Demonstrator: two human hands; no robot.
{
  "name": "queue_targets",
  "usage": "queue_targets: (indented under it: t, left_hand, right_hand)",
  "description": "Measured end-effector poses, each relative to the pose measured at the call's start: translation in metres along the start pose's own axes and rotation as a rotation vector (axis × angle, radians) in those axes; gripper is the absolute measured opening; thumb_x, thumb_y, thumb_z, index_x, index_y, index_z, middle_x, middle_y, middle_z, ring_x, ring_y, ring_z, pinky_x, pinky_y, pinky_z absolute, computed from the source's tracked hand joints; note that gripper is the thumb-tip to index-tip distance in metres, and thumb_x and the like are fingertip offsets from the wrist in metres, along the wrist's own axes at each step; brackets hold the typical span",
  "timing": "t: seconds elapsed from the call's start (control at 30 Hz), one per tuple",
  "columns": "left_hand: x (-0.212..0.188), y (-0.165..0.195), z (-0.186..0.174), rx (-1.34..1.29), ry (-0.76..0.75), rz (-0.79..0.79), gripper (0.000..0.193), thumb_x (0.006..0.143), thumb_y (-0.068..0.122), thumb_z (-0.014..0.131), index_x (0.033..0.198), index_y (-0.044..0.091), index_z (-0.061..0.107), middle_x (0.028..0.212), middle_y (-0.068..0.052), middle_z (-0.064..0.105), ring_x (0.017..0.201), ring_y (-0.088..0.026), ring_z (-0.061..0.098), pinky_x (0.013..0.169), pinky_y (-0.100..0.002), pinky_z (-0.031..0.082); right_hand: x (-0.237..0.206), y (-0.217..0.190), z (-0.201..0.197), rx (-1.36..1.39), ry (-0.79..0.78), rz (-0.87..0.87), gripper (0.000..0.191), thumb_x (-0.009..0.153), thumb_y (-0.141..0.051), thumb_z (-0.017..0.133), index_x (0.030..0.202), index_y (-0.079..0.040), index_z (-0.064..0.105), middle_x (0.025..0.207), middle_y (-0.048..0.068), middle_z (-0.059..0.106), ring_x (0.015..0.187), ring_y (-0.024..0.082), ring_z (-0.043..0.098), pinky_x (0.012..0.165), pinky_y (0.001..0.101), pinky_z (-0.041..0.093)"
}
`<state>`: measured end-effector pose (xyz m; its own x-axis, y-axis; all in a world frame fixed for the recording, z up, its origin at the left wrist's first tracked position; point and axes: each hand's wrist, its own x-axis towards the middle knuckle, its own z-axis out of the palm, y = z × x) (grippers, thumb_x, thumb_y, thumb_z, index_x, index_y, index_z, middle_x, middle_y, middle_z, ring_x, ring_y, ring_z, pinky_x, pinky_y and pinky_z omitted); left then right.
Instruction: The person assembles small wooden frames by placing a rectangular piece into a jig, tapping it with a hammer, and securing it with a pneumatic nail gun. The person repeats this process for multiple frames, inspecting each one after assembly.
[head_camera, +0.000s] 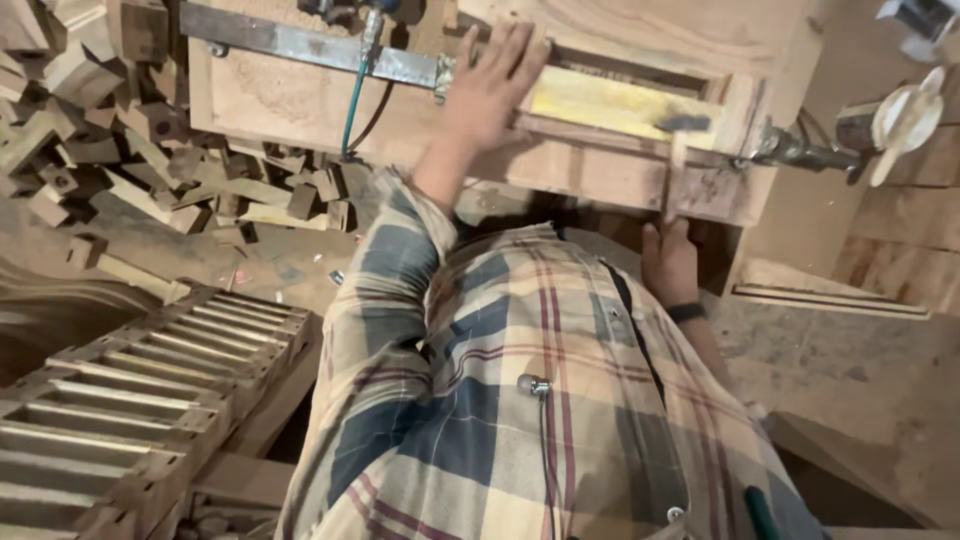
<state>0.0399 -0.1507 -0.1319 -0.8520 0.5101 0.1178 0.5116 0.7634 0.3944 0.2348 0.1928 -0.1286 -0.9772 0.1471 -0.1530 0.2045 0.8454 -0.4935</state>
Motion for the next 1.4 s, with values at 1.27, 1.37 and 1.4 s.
queue_targets:
  t: [1.27, 1.37, 1.4]
  left_hand:
    - [-0.026, -0.033, 0.000, 0.013, 0.167, 0.172, 0.109, 0.095, 0.060, 0.074, 0.156, -0.015, 0.025, 0.164, -0.032, 0.024, 0.152, -0.045, 0.031, 0.122, -0.049, 0.035]
    - [-0.026, -0.032, -0.001, 0.059, 0.278, 0.225, 0.101, 0.102, 0.065, 0.066, 0.156, -0.013, 0.030, 0.165, -0.031, 0.026, 0.152, -0.044, 0.036, 0.124, -0.047, 0.037]
    - [-0.021, -0.031, -0.003, 0.074, 0.210, 0.176, 0.101, 0.098, 0.064, 0.067, 0.154, -0.013, 0.033, 0.163, -0.031, 0.028, 0.147, -0.045, 0.039, 0.120, -0.049, 0.038]
  right_hand:
    - [0.033, -0.062, 0.016, -0.350, -0.008, -0.417, 0.017, 0.111, -0.016, 0.057, 0.115, 0.001, 0.056, 0.080, 0.022, 0.065, 0.071, 0.043, 0.064, 0.062, 0.0544, 0.050]
    - [0.027, -0.050, 0.030, -0.315, -0.103, -0.370, 0.026, 0.103, -0.016, 0.055, 0.122, 0.001, 0.059, 0.081, 0.022, 0.067, 0.072, 0.044, 0.063, 0.062, 0.0556, 0.050]
    - [0.025, -0.043, 0.030, -0.240, -0.081, -0.381, 0.036, 0.099, -0.017, 0.056, 0.128, 0.004, 0.059, 0.081, 0.022, 0.067, 0.071, 0.045, 0.062, 0.061, 0.0563, 0.049]
